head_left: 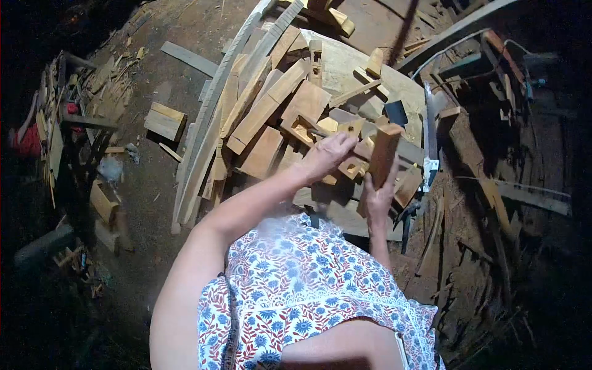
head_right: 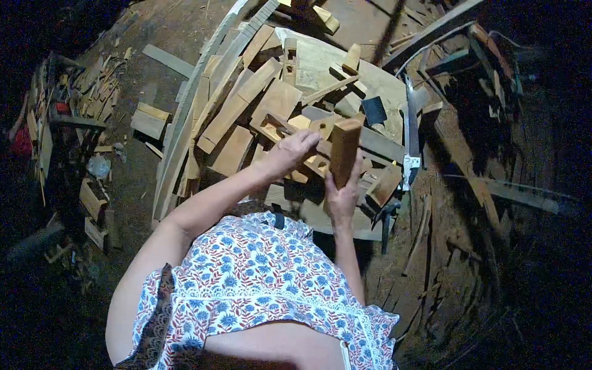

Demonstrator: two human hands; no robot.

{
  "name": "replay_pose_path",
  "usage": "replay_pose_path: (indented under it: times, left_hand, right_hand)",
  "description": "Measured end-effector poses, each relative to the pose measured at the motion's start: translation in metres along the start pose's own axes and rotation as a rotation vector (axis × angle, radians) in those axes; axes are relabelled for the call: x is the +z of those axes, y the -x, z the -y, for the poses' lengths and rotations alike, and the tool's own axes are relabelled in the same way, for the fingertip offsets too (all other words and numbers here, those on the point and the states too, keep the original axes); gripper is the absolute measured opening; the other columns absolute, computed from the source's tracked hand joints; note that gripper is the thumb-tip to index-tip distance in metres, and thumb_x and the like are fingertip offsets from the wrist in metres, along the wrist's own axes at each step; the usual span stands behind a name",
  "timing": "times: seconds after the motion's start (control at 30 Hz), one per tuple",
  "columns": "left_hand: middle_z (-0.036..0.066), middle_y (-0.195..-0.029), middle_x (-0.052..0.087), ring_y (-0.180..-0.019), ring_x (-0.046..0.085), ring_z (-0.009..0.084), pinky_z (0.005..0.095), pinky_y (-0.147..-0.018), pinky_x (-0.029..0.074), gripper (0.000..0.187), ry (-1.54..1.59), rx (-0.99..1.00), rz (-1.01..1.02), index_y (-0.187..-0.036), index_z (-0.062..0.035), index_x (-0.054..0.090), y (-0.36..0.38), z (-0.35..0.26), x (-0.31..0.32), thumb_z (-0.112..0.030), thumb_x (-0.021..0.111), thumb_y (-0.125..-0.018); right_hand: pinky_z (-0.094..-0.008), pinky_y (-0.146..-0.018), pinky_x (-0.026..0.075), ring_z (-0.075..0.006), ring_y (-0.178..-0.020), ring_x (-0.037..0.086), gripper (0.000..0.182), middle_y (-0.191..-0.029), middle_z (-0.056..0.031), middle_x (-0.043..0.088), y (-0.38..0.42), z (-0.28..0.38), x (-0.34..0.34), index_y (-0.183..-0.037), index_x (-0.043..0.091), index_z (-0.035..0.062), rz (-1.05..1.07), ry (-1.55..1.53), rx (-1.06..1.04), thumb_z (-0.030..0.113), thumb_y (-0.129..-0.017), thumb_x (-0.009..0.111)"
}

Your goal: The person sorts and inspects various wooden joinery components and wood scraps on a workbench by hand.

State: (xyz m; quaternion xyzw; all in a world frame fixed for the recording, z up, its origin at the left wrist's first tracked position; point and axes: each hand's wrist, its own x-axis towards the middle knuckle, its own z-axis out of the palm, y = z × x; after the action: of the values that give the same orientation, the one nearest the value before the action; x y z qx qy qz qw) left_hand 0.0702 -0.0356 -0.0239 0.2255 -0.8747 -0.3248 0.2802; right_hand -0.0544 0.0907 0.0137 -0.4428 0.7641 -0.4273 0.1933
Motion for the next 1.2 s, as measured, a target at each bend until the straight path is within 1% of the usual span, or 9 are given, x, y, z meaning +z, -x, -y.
replay_pose_path:
  times: [0.07,0.1,0.27,0.3,0.5,0.6,0.9,1.1,1.2]
  left_hand:
    - [0.020,-0.109,0.052,-0.097,0.055,0.0374,0.0411,-0.082,0.048,0.039,-0.033,0.006,0.008,-0.119,-0.0025,0.044,0.003,0.005,0.002,-0.006,0.054,-0.081]
    - [0.018,-0.105,0.052,-0.098,0.054,0.0360,0.0406,-0.082,0.047,0.033,-0.042,0.032,-0.034,-0.111,-0.0020,0.045,0.003,0.004,0.005,-0.006,0.055,-0.080]
    - [0.015,-0.092,0.053,-0.092,0.054,0.0324,0.0405,-0.082,0.045,0.026,-0.044,-0.006,-0.102,-0.103,-0.0030,0.047,-0.002,-0.003,0.006,-0.008,0.055,-0.079]
    - [0.015,-0.092,0.053,-0.092,0.054,0.0324,0.0405,-0.082,0.045,0.026,-0.042,-0.006,-0.103,-0.103,-0.0030,0.047,0.000,-0.003,0.010,-0.008,0.055,-0.079]
    - [0.015,-0.092,0.053,-0.090,0.053,0.0324,0.0397,-0.080,0.045,0.025,-0.167,0.109,0.067,-0.096,-0.0046,0.048,0.012,0.011,0.045,-0.007,0.056,-0.072]
    - [0.015,-0.088,0.052,-0.090,0.052,0.0335,0.0428,-0.083,0.042,0.027,-0.156,0.189,-0.055,-0.099,-0.0042,0.049,0.016,0.015,0.056,-0.008,0.054,-0.073]
    - [0.017,-0.096,0.045,-0.092,0.045,0.0363,0.0437,-0.081,0.038,0.047,0.038,0.045,-0.255,-0.109,-0.0042,0.042,-0.002,-0.010,0.019,0.001,0.060,-0.066]
    - [0.019,-0.097,0.042,-0.093,0.043,0.0387,0.0444,-0.082,0.037,0.048,0.103,-0.016,-0.269,-0.111,-0.0044,0.038,0.002,-0.008,0.020,0.002,0.059,-0.067]
    - [0.019,-0.094,0.042,-0.089,0.043,0.0385,0.0446,-0.079,0.036,0.043,0.131,-0.025,-0.304,-0.106,-0.0037,0.040,0.004,-0.004,0.022,0.004,0.054,-0.066]
  right_hand:
    - [-0.0354,-0.100,0.031,-0.0244,-0.123,0.037,0.077,-0.135,-0.0166,0.038,0.009,0.007,-0.005,-0.142,0.019,0.0062,-0.164,-0.108,-0.065,0.033,-0.084,0.063]
    - [-0.0361,-0.097,0.034,-0.0250,-0.119,0.040,0.081,-0.133,-0.0170,0.038,0.017,-0.001,-0.008,-0.142,0.017,0.0053,-0.244,-0.102,0.068,0.043,-0.084,0.061]
    - [-0.0392,-0.092,0.039,-0.0366,-0.114,0.047,0.087,-0.129,-0.0235,0.043,0.019,-0.070,-0.002,-0.141,0.014,0.0036,-0.128,0.424,-0.125,0.045,-0.082,0.062]
    - [-0.0396,-0.095,0.038,-0.0377,-0.120,0.043,0.083,-0.132,-0.0254,0.041,0.013,-0.021,0.005,-0.142,0.014,0.0045,-0.021,0.320,-0.057,0.041,-0.084,0.060]
    - [-0.0371,-0.097,0.035,-0.0299,-0.117,0.046,0.084,-0.134,-0.0224,0.040,0.029,-0.020,-0.006,-0.142,0.017,0.0042,-0.081,-0.042,0.212,0.045,-0.083,0.060]
    - [-0.0365,-0.098,0.034,-0.0272,-0.115,0.045,0.083,-0.132,-0.0195,0.040,0.036,-0.032,-0.014,-0.141,0.020,0.0014,-0.188,0.087,0.319,0.046,-0.084,0.059]
    - [-0.0352,-0.097,0.032,-0.0242,-0.112,0.043,0.076,-0.124,-0.0151,0.044,0.037,-0.042,-0.023,-0.135,0.029,-0.0014,-0.323,-0.063,0.181,0.046,-0.084,0.060]
    - [-0.0380,-0.105,0.023,-0.0286,-0.126,0.033,0.082,-0.139,-0.0183,0.032,0.038,-0.030,-0.026,-0.138,0.023,-0.0016,-0.240,-0.072,0.314,0.046,-0.082,0.061]
    - [-0.0345,-0.094,0.035,-0.0249,-0.109,0.045,0.075,-0.123,-0.0144,0.046,0.037,-0.023,-0.024,-0.133,0.032,-0.0001,-0.367,0.028,0.009,0.047,-0.083,0.061]
